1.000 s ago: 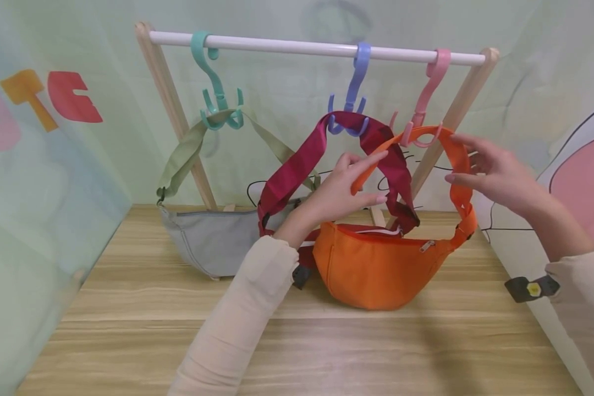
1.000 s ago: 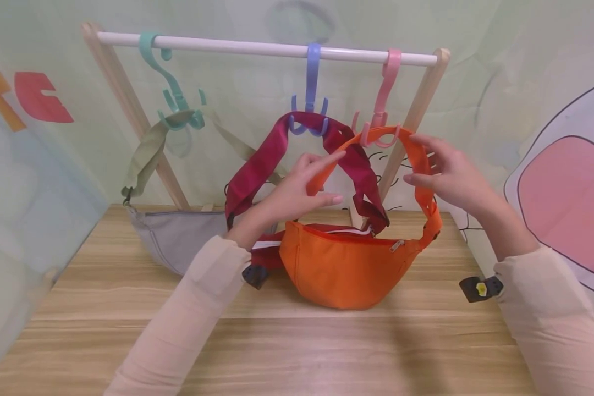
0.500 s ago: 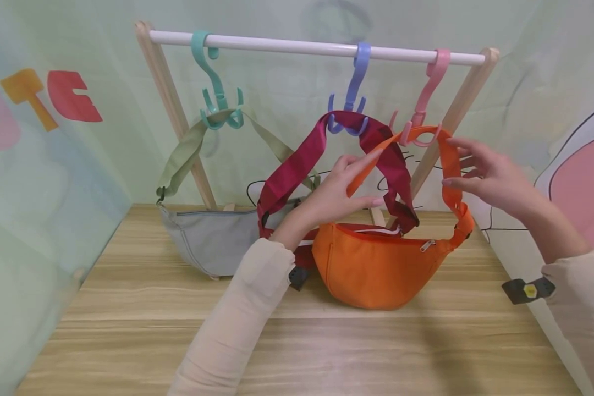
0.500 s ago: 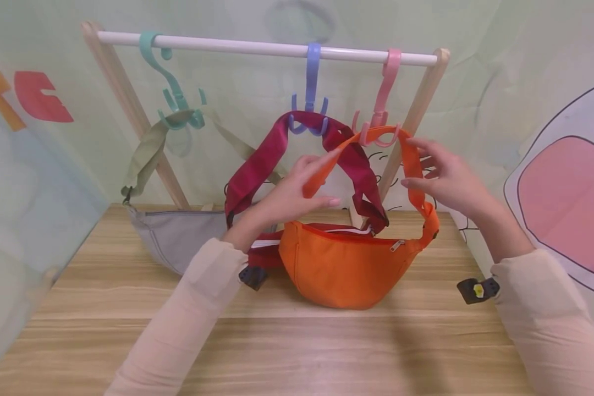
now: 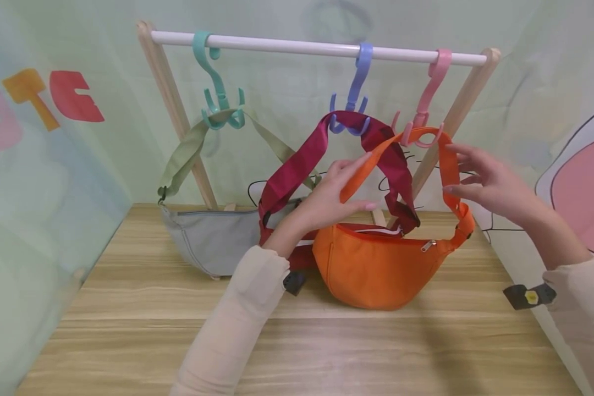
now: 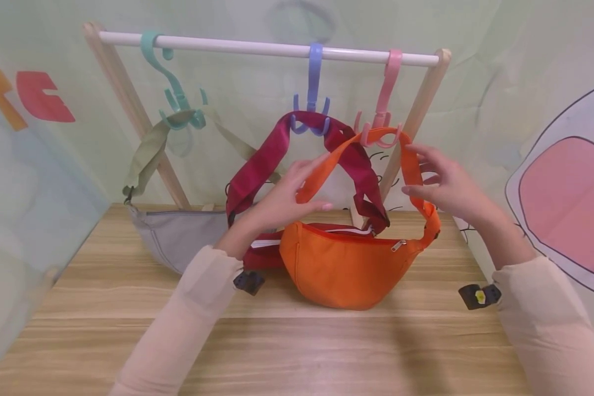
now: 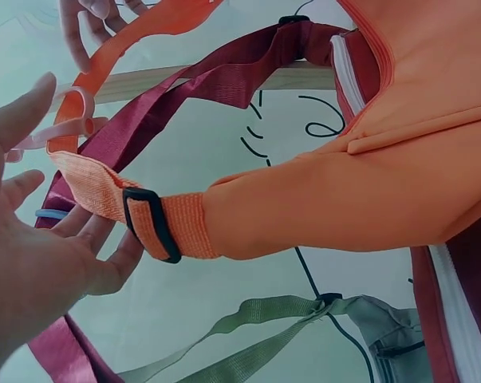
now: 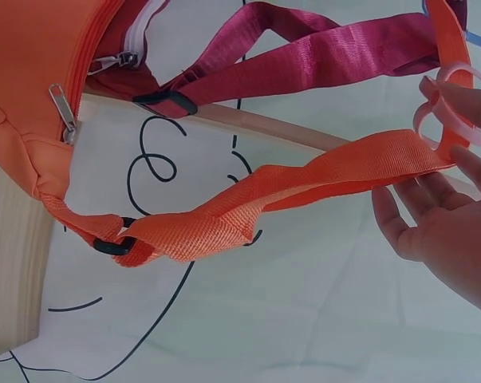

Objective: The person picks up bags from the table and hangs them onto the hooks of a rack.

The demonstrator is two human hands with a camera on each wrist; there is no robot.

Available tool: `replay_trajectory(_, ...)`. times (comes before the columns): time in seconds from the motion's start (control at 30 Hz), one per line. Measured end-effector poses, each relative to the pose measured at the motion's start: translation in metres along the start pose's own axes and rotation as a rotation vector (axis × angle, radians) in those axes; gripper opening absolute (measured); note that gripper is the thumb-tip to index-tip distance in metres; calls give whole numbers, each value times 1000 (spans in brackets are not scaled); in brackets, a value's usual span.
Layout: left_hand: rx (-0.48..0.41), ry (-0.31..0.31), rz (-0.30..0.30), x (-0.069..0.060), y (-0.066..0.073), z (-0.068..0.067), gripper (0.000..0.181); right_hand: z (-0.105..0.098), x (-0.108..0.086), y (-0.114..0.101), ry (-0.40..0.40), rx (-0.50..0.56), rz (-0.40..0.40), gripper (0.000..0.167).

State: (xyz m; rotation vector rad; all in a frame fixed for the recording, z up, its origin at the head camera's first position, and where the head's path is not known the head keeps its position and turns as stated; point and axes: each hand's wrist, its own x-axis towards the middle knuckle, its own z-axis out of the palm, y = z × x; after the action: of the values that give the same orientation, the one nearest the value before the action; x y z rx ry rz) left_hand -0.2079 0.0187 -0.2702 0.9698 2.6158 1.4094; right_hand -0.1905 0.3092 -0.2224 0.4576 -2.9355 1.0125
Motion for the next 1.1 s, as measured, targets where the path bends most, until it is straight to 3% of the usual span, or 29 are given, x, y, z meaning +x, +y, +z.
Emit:
replay_trajectory(0.47,-11,25,12,-11,-13,0,83,4,-4,5,-1,10,-58,71)
replay_trajectory(1.1,-53,54,-23,-29,-25,-4,83,7,-16,10,46,40,-121,74)
